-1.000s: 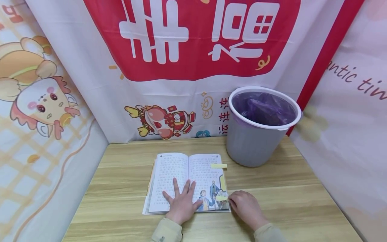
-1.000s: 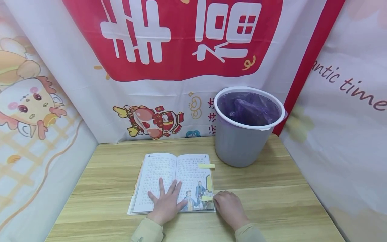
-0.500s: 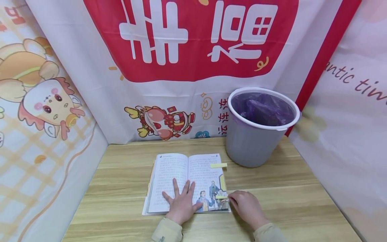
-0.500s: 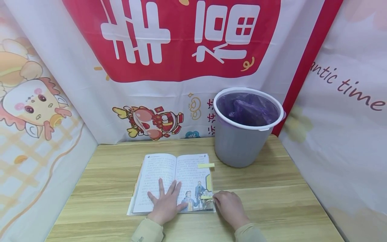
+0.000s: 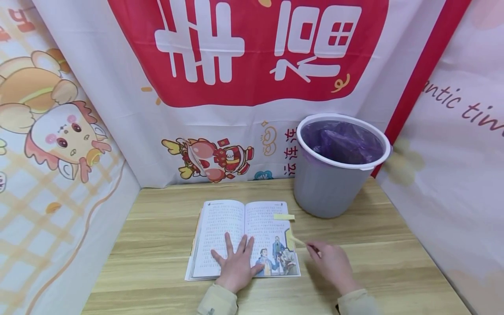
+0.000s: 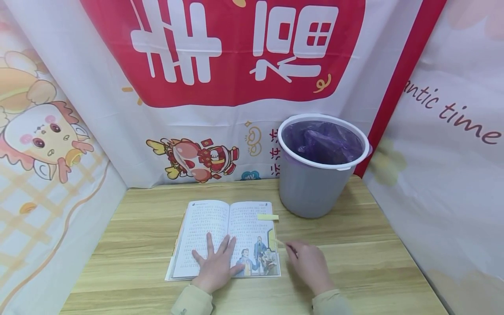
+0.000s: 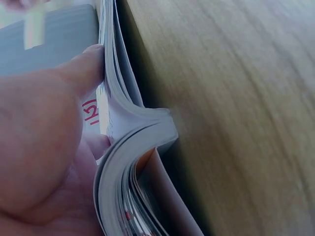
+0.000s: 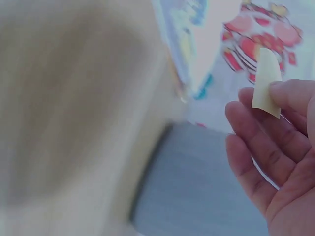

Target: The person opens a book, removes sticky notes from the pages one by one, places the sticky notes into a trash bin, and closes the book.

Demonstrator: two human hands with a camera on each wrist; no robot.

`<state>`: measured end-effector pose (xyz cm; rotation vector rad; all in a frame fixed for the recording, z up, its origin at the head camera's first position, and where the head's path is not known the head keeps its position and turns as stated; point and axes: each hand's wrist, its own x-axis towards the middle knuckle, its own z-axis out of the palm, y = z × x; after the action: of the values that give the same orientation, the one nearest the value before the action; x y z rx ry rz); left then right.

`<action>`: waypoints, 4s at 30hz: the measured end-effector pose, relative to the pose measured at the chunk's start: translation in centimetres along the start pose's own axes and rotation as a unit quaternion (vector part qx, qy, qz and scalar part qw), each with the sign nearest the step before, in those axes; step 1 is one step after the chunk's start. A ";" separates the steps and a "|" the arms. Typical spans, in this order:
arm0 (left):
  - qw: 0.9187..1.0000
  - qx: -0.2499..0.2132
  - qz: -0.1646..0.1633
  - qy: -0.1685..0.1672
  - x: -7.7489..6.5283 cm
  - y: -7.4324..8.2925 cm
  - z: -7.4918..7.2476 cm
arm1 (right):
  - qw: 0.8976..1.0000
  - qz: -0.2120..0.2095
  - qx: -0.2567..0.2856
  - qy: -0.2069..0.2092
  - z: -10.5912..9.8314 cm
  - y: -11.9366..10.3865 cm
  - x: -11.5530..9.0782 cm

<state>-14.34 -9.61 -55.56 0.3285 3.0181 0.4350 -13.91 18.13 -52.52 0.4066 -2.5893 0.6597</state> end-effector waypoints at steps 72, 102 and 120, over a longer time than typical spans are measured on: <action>1.000 -0.027 0.009 0.006 0.1 -0.5 0.3 | 0.977 -0.104 -0.025 0.182 -14.9 2.4 19.1; 1.000 -0.016 0.006 -0.010 0.2 -0.3 0.0 | 0.995 -0.057 -0.010 -0.086 1.4 2.0 8.5; 1.000 -0.022 0.002 -0.008 0.4 -0.5 0.1 | 0.986 -0.031 -0.038 -0.161 6.4 4.5 9.4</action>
<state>-14.78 -9.94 -55.81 0.3344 2.9870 0.4959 -25.86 17.08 -54.85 0.6107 -2.8795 0.5053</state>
